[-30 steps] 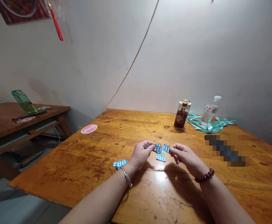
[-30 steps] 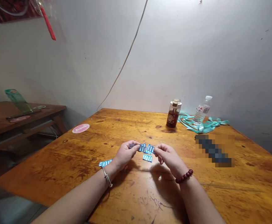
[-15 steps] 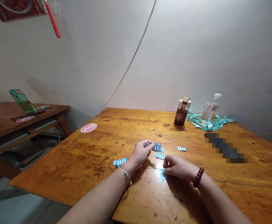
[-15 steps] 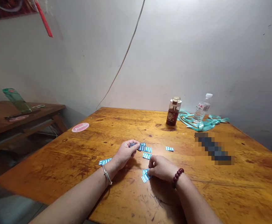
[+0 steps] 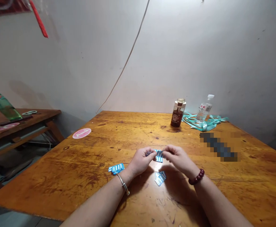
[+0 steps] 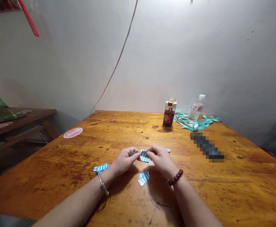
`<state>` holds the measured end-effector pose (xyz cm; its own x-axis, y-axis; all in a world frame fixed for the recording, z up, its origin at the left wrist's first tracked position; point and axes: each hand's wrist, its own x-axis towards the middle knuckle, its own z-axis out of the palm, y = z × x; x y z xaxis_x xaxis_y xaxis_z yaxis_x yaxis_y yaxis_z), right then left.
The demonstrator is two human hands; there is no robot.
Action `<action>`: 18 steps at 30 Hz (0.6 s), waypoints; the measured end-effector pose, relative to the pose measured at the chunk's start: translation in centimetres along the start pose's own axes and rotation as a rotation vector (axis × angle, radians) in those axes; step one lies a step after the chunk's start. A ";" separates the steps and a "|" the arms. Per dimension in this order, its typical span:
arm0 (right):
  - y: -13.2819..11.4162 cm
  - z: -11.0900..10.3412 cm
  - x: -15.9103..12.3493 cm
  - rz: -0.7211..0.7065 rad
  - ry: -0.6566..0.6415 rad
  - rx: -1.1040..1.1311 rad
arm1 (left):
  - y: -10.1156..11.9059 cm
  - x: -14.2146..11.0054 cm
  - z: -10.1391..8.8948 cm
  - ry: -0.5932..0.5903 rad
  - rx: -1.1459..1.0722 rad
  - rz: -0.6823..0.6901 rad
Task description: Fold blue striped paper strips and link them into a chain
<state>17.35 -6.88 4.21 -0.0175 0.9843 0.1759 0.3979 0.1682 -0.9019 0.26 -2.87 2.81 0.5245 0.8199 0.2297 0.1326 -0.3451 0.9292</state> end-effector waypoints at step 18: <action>7.8 -6.3 2.9 0.337 0.133 -0.526 | -0.3 0.2 -0.2 0.012 0.059 -0.025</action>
<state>26.18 -3.05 0.16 0.2882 0.9575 -0.0057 0.7590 -0.2321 -0.6083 0.15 -2.53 2.58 0.5107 0.8336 0.2104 0.1946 -0.3505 0.9161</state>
